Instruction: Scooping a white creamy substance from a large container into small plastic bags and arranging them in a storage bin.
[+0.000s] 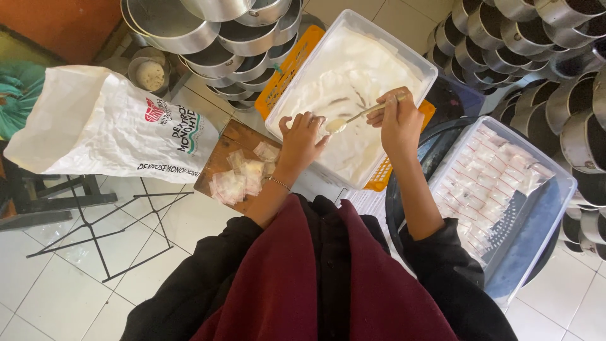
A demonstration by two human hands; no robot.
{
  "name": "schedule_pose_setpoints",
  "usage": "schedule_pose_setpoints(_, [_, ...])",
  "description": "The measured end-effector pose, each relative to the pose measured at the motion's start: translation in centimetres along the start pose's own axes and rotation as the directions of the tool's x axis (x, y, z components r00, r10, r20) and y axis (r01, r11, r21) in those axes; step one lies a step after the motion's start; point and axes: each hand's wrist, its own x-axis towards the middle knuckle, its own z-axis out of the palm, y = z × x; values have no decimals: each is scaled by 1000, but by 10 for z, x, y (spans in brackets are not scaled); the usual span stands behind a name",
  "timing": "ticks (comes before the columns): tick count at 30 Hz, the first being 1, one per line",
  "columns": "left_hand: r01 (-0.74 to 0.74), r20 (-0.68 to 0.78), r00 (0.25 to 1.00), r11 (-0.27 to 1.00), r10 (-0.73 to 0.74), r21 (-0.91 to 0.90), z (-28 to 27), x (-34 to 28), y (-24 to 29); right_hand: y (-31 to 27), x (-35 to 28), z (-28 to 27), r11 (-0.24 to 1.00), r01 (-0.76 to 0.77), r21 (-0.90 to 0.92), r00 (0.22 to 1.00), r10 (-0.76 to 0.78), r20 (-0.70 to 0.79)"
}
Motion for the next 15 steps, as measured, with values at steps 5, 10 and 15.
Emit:
schedule_pose_setpoints(5, [21,-19,1000,999,-20,46,-7,1,4,1,7,2,999,-9,40,1000,9,10])
schedule_pose_setpoints(10, [64,-11,998,997,-63,42,-6,-2,5,-4,4,9,999,-19,43,1000,18,7])
schedule_pose_setpoints(15, [63,-45,997,995,-60,78,-12,1,7,-22,1,20,982,78,-172,995,-65,78])
